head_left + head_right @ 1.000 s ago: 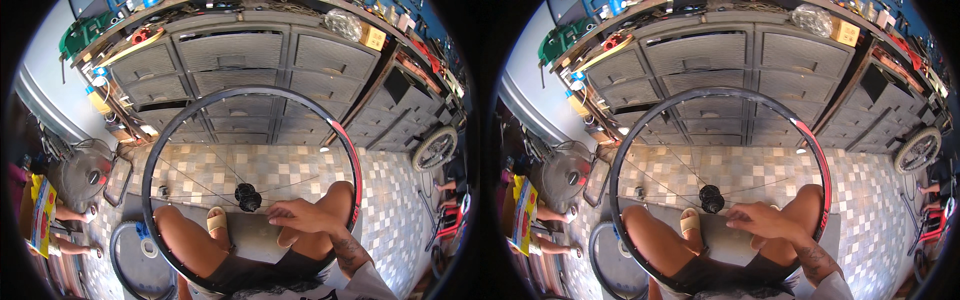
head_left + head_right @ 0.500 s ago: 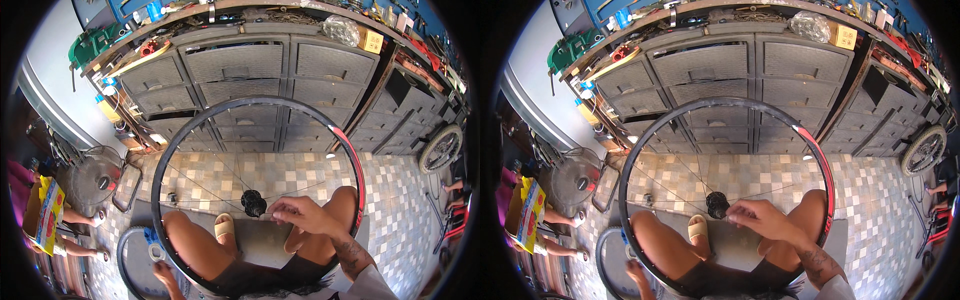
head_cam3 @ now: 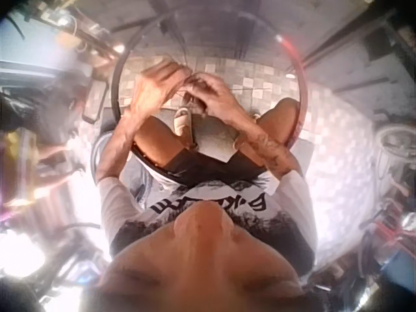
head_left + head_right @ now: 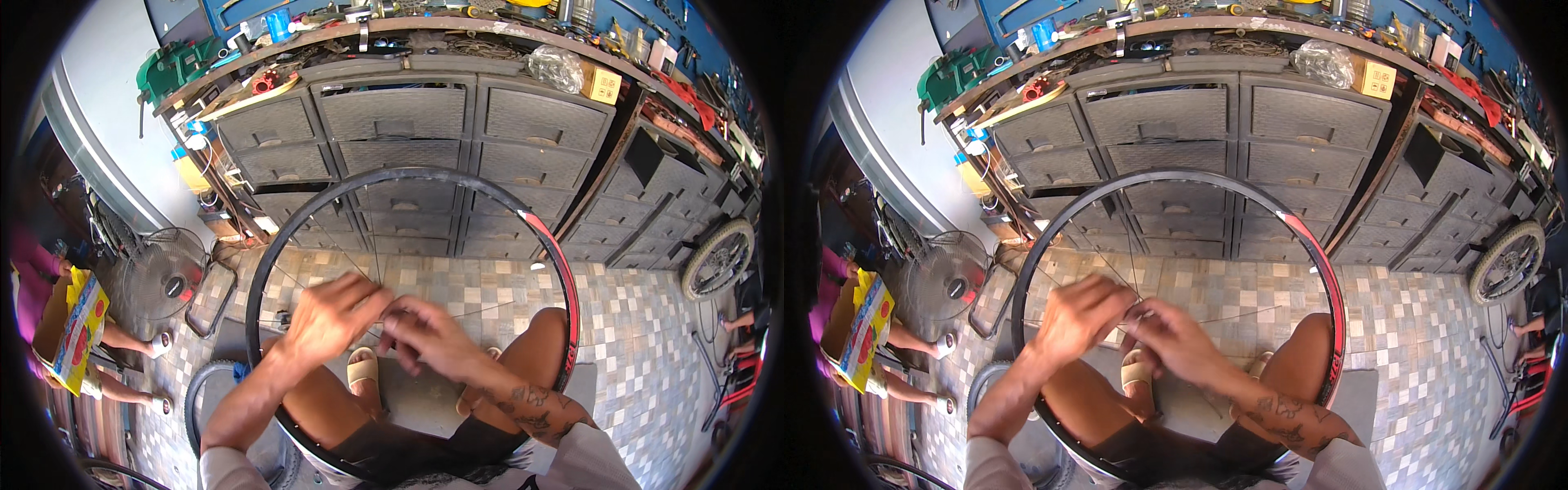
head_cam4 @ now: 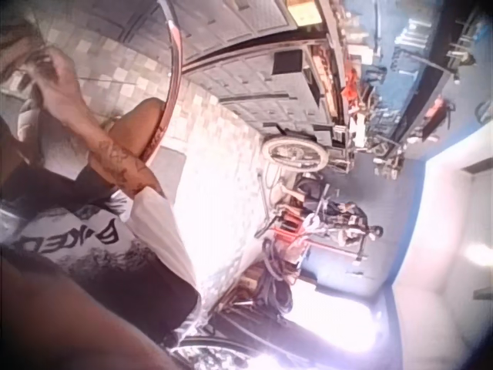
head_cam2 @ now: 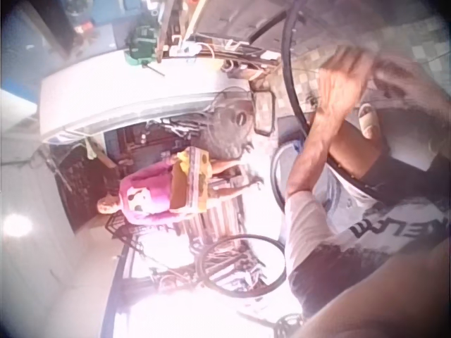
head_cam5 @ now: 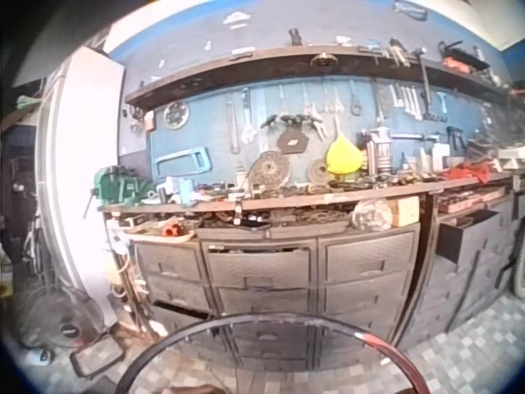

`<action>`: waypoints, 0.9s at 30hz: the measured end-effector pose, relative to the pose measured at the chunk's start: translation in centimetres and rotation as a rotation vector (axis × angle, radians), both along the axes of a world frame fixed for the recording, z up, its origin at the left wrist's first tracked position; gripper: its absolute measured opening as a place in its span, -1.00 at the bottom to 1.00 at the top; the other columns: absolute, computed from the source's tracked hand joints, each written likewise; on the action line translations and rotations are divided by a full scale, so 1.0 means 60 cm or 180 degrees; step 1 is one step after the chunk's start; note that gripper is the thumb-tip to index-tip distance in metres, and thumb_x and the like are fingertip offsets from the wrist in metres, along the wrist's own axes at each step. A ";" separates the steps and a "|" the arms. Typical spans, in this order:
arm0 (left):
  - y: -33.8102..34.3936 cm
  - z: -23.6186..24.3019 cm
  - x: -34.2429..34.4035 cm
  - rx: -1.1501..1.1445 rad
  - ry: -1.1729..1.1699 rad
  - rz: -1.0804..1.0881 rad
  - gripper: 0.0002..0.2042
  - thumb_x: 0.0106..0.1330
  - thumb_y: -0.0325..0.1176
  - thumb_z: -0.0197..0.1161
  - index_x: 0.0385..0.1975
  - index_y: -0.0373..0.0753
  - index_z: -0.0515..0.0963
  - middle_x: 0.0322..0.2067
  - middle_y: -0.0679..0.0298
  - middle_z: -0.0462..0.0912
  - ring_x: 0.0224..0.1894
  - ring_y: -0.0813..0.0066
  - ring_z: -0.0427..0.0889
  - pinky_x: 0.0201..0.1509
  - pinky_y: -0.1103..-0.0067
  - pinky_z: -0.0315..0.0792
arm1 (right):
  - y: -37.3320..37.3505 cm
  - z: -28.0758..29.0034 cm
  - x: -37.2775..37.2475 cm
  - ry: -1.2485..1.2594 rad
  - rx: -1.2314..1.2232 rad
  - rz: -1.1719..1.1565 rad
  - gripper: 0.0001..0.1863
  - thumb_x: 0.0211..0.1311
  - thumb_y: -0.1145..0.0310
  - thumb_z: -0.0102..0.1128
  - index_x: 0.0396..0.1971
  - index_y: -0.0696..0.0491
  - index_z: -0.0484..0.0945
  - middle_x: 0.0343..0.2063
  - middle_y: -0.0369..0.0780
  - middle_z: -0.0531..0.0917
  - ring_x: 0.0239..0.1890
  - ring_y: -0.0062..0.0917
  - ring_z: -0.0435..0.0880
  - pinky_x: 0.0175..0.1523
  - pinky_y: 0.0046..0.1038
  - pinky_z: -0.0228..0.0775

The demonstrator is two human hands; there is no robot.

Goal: The person laces spokes into a bicycle wheel rim, threading each spoke through the hub and into the rim holes. The person rotates the wheel and continues inserting spokes one at a time.

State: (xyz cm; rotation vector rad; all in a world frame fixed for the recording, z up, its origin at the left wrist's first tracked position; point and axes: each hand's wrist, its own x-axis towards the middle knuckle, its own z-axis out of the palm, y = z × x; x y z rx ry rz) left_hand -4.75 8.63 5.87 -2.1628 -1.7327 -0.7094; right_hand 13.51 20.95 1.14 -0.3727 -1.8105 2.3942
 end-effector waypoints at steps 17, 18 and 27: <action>0.287 0.005 -0.188 -0.0889 -0.1555 0.0894 -0.66 0.45 -0.33 0.29 0.16 -0.26 0.64 0.07 0.00 0.75 0.17 0.05 0.70 0.26 0.29 0.52 | 0.144 0.010 -0.084 -0.0130 0.0179 -0.1256 -0.65 0.65 0.19 0.12 0.21 0.05 0.65 -0.44 -0.45 0.42 -0.44 -0.74 0.46 -0.42 -0.60 0.40; 0.288 0.004 -0.189 -0.0915 -0.1555 0.0892 -0.66 0.45 -0.33 0.29 0.16 -0.27 0.64 0.07 -0.01 0.75 0.16 0.05 0.70 0.26 0.29 0.52 | 0.144 0.004 -0.093 -0.0023 0.0042 -0.1331 -0.67 0.62 0.24 0.19 0.20 0.06 0.67 -0.45 -0.44 0.47 -0.41 -0.72 0.54 -0.39 -0.58 0.49; 0.261 -0.003 -0.173 -0.0959 -0.1446 0.1168 -0.65 0.47 -0.23 0.27 0.20 -0.12 0.64 0.09 0.07 0.76 0.17 0.07 0.71 0.29 0.27 0.51 | 0.168 -0.011 -0.120 -0.0275 0.0368 -0.1218 -0.65 0.43 0.22 0.46 0.09 0.08 0.73 -0.27 -0.25 0.80 -0.37 -0.61 0.75 -0.34 -0.50 0.66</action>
